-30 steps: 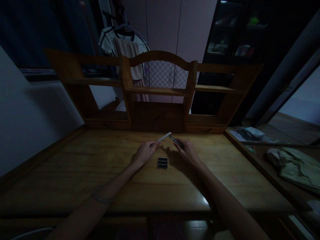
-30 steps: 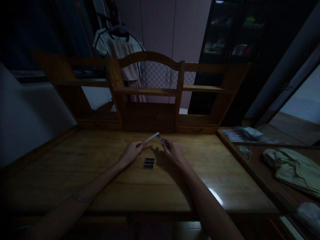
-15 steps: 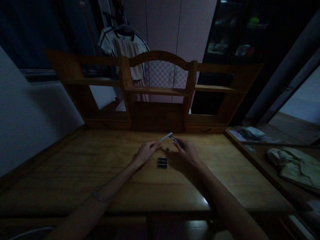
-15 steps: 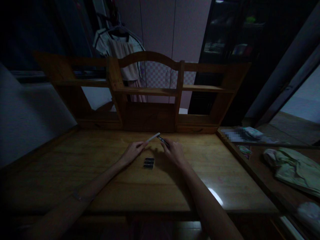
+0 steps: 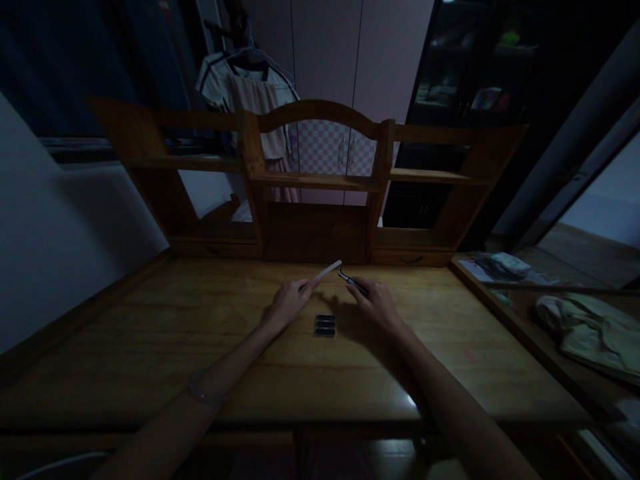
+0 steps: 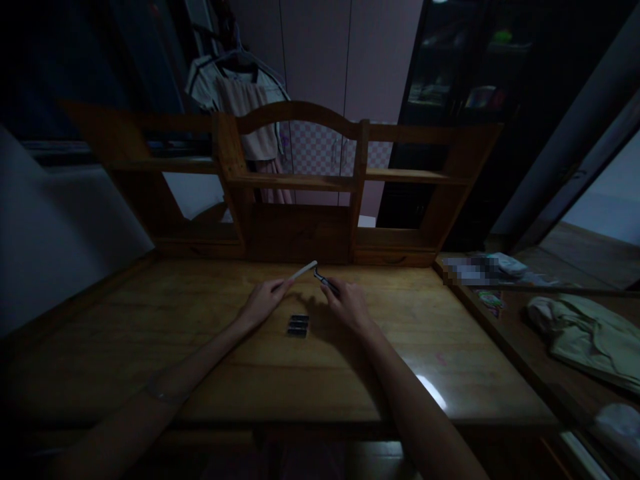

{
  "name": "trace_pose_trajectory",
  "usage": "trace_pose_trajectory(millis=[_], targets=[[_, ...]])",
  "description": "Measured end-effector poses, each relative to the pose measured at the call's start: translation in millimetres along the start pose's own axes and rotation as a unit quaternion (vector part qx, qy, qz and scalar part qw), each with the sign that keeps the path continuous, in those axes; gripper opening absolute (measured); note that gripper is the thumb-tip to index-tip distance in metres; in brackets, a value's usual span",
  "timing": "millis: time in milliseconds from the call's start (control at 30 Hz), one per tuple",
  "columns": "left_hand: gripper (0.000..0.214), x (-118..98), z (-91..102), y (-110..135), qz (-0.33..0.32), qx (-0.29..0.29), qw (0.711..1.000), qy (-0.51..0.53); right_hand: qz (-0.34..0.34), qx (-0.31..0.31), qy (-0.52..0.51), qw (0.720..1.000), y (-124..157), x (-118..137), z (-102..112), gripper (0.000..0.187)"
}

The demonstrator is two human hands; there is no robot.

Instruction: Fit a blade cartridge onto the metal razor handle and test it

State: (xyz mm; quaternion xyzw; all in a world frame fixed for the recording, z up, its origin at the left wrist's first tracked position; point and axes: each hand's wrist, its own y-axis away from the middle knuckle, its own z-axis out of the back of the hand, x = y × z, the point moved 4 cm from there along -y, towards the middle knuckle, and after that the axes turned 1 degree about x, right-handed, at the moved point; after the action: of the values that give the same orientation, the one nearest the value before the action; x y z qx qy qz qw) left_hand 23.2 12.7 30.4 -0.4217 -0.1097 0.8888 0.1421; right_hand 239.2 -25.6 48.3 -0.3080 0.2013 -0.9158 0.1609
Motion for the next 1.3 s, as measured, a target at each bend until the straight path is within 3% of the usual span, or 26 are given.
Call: trace_pose_trajectory(millis=[133,333,533,700,900,1100,1300], targets=[[0.046,4,3.1,-2,0.017,-0.009,1.000,0.021,-0.002,-0.008,-0.009,1.000,1,2,2,0.033],[0.050,4,-2.8,-2,-0.029,0.010,0.998,0.059,-0.006,-0.020,-0.002,1.000,1,1,4,0.033],[0.050,15,-6.1,-6,-0.012,0.004,0.998,0.065,-0.006,-0.006,-0.013,1.000,1,1,3,0.033],[0.048,9,-9.4,-6,-0.050,0.041,0.994,0.093,-0.004,-0.022,-0.012,1.000,1,1,4,0.032],[0.050,20,-5.7,-11,0.000,0.017,0.995,0.101,0.006,-0.028,-0.015,0.999,2,3,6,0.034],[0.049,9,-11.7,-8,-0.050,0.081,0.988,0.122,-0.004,-0.028,0.001,1.000,1,0,5,0.032],[0.049,13,-9.1,-7,-0.027,0.028,0.996,0.078,-0.011,-0.010,0.001,1.000,2,0,1,0.032]])
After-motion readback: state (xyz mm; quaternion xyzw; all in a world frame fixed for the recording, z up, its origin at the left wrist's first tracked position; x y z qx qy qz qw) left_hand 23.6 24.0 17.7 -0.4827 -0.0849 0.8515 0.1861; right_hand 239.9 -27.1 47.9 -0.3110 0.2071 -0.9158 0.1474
